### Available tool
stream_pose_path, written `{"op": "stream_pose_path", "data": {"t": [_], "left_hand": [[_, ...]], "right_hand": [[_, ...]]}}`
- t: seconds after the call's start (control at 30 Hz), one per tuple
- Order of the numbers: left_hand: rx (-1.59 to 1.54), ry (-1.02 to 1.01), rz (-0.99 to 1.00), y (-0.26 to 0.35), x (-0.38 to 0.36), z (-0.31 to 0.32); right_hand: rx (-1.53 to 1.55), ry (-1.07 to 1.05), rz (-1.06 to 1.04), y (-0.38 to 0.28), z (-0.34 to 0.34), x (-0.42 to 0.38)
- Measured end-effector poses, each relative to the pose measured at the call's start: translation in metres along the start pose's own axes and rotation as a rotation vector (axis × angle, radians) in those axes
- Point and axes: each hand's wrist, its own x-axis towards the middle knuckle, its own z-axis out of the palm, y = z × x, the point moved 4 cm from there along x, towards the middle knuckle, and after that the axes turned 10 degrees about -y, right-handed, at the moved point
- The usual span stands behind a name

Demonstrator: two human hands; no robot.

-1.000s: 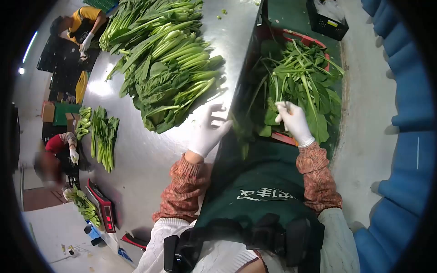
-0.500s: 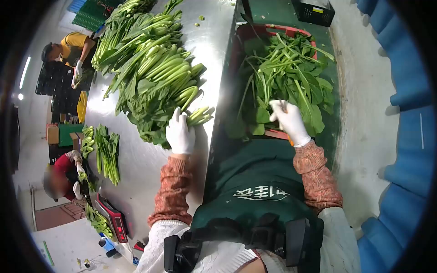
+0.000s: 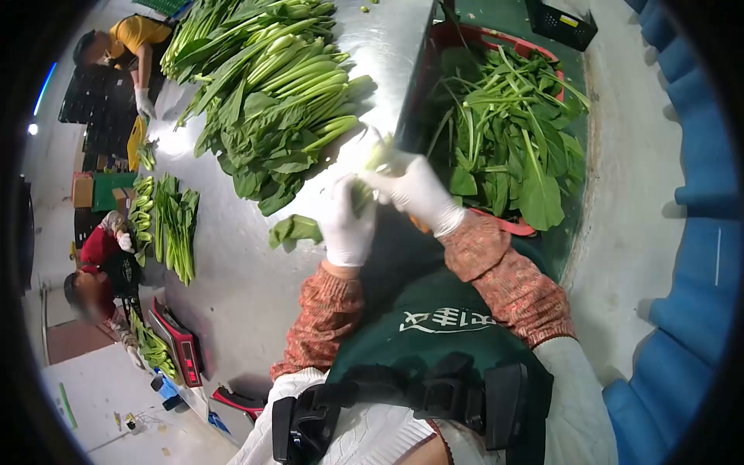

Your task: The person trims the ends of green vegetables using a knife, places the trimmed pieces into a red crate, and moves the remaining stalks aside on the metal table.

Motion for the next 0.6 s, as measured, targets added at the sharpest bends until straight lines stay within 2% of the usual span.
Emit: {"op": "stream_pose_path", "data": {"t": [0.03, 0.17, 0.23, 0.33, 0.4, 0.47, 0.57, 0.6], "left_hand": [[-0.163, -0.098, -0.059, 0.004, 0.006, 0.009], [-0.164, 0.016, 0.165, 0.024, 0.039, -0.007], [-0.038, 0.055, 0.159, 0.003, 0.053, -0.016], [0.312, -0.008, 0.199, -0.033, 0.085, -0.015], [0.619, -0.025, 0.108, -0.060, 0.099, 0.003], [0.629, -0.009, 0.152, -0.083, 0.101, 0.011], [0.458, 0.084, 0.179, -0.059, 0.090, -0.017], [0.362, 0.042, 0.176, -0.068, 0.084, -0.023]], "right_hand": [[0.025, 0.046, -0.007, -0.005, -0.012, 0.000], [-0.116, 0.396, -0.098, -0.025, -0.105, -0.011], [-0.177, 0.623, -0.232, -0.027, -0.165, -0.022], [-0.133, 0.812, -0.253, -0.029, -0.201, -0.045], [-0.115, 0.824, -0.279, -0.016, -0.200, -0.049], [-0.102, 0.749, -0.234, 0.001, -0.174, -0.045], [-0.128, 0.567, -0.102, 0.032, -0.139, -0.036], [-0.179, 0.494, -0.035, 0.034, -0.125, -0.032]]}}
